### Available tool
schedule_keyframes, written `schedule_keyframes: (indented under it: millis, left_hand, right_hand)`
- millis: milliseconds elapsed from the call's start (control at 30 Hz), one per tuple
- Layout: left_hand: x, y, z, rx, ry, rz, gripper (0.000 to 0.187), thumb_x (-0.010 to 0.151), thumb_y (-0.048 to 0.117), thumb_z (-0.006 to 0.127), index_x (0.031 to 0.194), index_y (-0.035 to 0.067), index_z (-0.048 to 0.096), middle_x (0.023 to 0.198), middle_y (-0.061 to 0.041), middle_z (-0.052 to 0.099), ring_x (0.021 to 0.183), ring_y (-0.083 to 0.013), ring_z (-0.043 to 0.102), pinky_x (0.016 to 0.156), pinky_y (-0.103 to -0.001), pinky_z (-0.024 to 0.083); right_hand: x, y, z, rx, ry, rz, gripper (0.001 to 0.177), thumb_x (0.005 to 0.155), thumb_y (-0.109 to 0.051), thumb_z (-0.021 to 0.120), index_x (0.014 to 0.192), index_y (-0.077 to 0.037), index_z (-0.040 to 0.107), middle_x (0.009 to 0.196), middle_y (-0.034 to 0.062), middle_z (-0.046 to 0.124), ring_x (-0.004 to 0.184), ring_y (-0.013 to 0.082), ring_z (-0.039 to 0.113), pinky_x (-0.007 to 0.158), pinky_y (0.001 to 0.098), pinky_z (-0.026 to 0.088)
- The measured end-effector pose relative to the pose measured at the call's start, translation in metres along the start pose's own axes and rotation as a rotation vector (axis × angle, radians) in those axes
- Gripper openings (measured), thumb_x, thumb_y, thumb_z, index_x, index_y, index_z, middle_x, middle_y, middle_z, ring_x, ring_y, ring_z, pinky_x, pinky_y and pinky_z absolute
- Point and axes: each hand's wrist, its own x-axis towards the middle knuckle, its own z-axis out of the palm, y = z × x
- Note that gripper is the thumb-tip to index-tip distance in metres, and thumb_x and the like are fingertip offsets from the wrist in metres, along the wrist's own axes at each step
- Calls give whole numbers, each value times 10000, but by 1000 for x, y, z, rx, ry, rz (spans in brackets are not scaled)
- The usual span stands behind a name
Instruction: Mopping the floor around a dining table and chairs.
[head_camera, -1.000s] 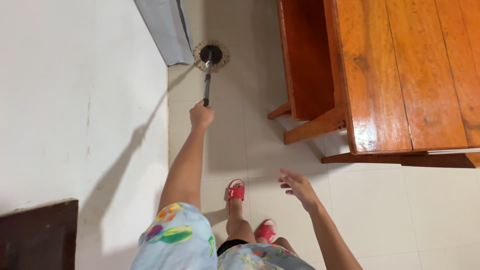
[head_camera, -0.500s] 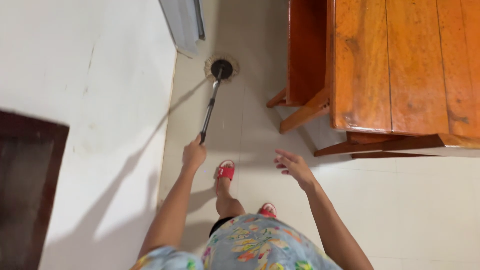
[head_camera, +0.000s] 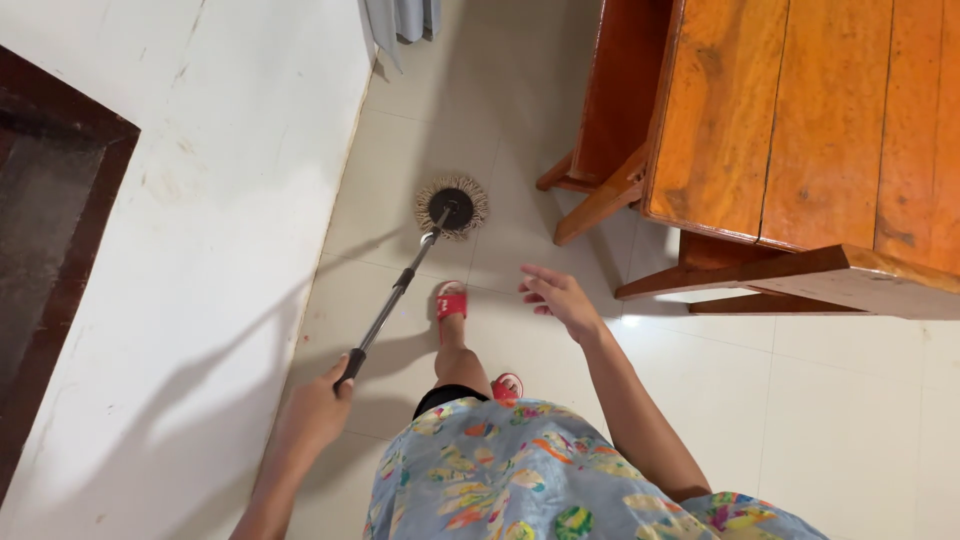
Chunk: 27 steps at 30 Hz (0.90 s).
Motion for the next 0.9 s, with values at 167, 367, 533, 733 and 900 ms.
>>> schedule_keyframes:
  millis: [167, 367, 533, 733, 900]
  left_hand:
    - [67, 13, 48, -143, 95, 118, 491, 943, 310, 596, 1434, 292, 588, 909, -274, 712, 904, -463, 697, 791, -542, 568]
    - [189, 118, 19, -92, 124, 197, 506, 929, 295, 609, 1433, 262, 580, 968, -248, 729, 950, -467, 691, 863, -556, 555]
    - [315, 221, -17, -109, 125, 288, 451, 950, 286, 597, 1401, 256, 603, 1048, -239, 727, 1028, -472, 676, 917, -568, 540]
    - [456, 345, -45, -155, 71, 225, 406, 978, 269, 567, 1383, 278, 603, 1214, -163, 702, 1157, -383, 657, 978, -514, 535]
    - [533, 408, -37, -140, 36, 245, 415, 1024, 227, 520, 1423, 116, 548, 1224, -185, 694, 1132, -355, 694, 930, -462, 588]
  right_hand:
    - [14, 6, -10, -5, 3, 40, 486, 990, -274, 567, 1449, -114, 593, 1131, 59, 721, 985, 149, 658, 838, 304, 542]
    - [36, 0, -48, 32, 112, 88, 488, 989, -305, 566, 1440, -122, 600, 1146, 60, 730, 1009, 164, 661, 852, 314, 545]
    - [56, -10, -85, 96, 226, 113, 495, 987, -309, 572, 1440, -113, 605, 1162, 69, 727, 1022, 180, 651, 853, 326, 536]
    - [73, -22, -105, 140, 343, 150, 503, 988, -322, 558, 1449, -123, 590, 1199, 79, 721, 1057, 188, 656, 883, 338, 531]
    - [67, -24, -108, 192, 423, 224, 509, 976, -308, 555, 1454, -139, 600, 1196, 92, 736, 1055, 198, 669, 886, 340, 544]
